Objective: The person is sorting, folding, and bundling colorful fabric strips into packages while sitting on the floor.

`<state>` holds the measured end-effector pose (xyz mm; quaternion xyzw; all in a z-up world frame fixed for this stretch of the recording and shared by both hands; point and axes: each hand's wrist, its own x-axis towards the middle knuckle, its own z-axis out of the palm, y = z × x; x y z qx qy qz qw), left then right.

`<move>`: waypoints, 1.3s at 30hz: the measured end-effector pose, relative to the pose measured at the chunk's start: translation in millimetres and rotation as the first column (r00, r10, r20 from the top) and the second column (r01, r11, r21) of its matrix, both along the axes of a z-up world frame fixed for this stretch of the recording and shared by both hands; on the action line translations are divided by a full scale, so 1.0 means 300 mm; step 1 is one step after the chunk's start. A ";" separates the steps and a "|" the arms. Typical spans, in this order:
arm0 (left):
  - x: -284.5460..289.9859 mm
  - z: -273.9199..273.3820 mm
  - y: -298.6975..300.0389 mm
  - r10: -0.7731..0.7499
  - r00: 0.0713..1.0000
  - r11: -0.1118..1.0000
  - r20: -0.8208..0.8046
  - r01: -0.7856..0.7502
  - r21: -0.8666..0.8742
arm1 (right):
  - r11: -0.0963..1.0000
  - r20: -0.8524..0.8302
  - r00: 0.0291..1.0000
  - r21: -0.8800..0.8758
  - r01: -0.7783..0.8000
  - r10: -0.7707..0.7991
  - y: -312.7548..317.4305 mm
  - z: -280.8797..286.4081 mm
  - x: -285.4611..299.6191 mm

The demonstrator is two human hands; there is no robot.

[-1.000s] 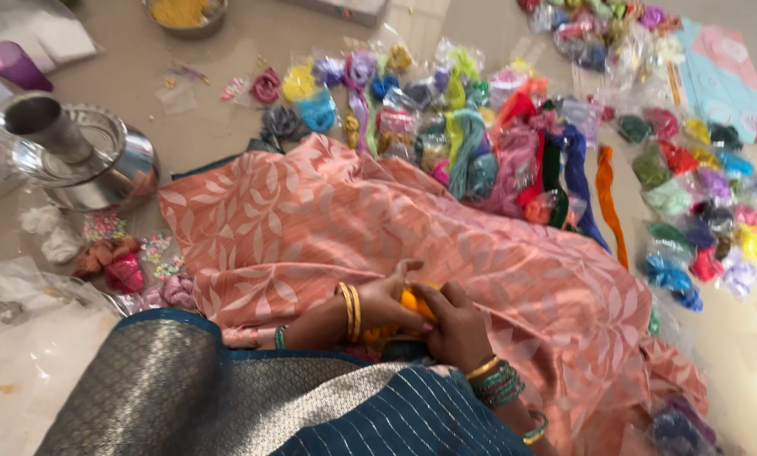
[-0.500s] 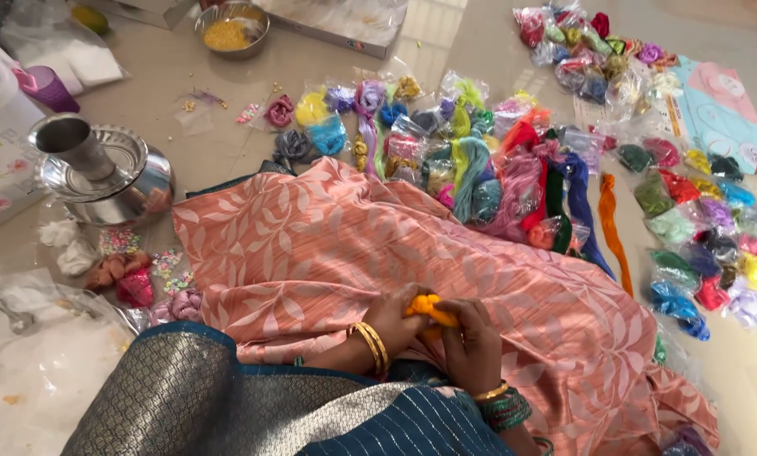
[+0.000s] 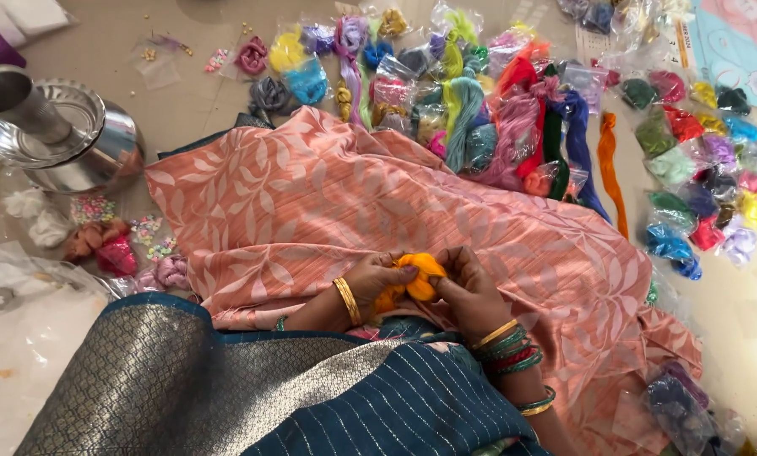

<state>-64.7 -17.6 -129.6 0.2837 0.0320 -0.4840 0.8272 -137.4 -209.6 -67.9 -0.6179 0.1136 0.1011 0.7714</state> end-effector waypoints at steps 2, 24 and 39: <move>-0.001 0.005 0.004 -0.011 0.998 0.999 -0.056 0.008 -0.050 | 0.999 -0.023 0.999 0.032 -0.032 0.033 0.006 0.050 0.000; -0.014 -0.005 0.010 -0.162 0.987 0.971 0.006 0.161 -0.175 | 0.987 -0.025 0.999 0.158 -0.020 0.025 -0.023 -0.025 0.014; -0.027 0.069 -0.017 0.044 0.998 0.984 0.039 -0.037 -0.172 | 0.948 0.307 0.951 -0.291 0.126 -0.032 0.027 0.026 -0.021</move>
